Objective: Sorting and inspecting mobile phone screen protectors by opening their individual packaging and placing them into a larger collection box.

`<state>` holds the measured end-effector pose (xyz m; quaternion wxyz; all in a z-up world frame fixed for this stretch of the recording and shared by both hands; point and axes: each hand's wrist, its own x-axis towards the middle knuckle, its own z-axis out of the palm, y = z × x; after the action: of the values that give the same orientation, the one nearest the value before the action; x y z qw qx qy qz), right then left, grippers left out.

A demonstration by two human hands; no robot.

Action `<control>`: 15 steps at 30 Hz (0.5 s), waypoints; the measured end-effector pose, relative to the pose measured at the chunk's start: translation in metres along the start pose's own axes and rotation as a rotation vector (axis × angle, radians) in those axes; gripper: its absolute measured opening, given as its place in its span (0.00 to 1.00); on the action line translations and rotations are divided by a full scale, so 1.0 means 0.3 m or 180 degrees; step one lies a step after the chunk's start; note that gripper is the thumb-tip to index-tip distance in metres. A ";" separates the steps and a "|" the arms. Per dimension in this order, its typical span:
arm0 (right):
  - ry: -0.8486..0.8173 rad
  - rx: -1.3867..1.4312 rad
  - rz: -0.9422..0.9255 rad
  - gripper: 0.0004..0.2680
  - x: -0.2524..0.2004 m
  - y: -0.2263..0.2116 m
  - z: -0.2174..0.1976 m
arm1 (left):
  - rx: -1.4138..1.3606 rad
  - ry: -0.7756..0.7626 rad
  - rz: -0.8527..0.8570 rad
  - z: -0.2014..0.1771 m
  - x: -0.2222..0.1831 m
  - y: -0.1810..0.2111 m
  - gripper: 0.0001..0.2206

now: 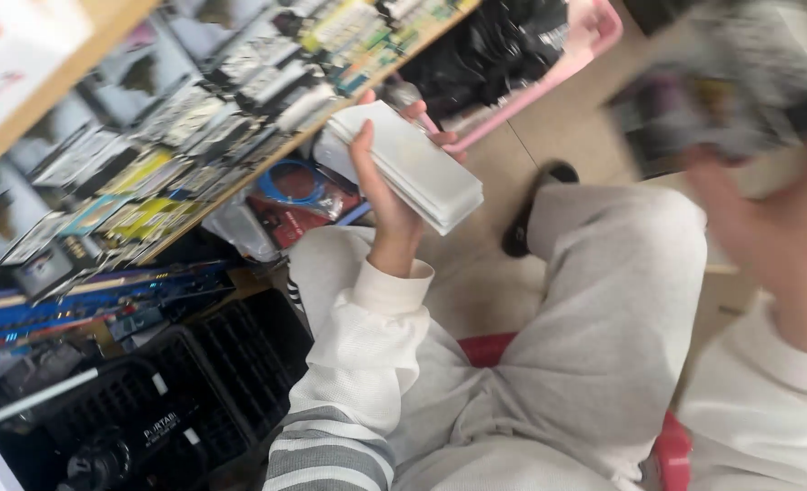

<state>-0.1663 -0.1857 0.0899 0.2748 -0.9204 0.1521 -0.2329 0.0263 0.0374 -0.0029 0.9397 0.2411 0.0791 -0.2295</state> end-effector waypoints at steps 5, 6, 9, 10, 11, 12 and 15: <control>-0.0052 -0.0166 -0.1180 0.20 0.236 -0.132 0.244 | 0.0260 0.0127 0.0330 0.001 -0.014 0.073 0.21; 0.0070 -0.0357 -0.1180 0.30 0.265 -0.114 0.320 | 0.0459 0.0278 0.0348 0.003 -0.022 0.088 0.22; 0.0037 -0.0705 -0.0951 0.30 0.219 0.021 0.562 | 0.0468 0.0526 0.0526 -0.054 -0.001 0.104 0.26; 0.0010 -0.0684 -0.0995 0.30 0.213 -0.022 0.554 | 0.0449 0.0556 0.0570 -0.044 -0.007 0.125 0.26; -0.0594 -0.0576 -0.0642 0.29 0.196 -0.062 0.540 | 0.0542 0.0567 0.0476 -0.037 -0.022 0.138 0.26; -0.1199 -0.0473 -0.0288 0.29 0.178 -0.100 0.524 | 0.0633 0.0577 0.0381 -0.029 -0.038 0.150 0.28; -0.1679 -0.0684 -0.0323 0.32 0.167 -0.035 0.534 | 0.0535 0.0651 0.0805 0.007 -0.044 0.139 0.27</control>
<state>-0.0403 -0.1279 -0.0053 0.1937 -0.9794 0.0530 0.0185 0.0344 0.0741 0.0196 0.9247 0.3488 0.1238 -0.0895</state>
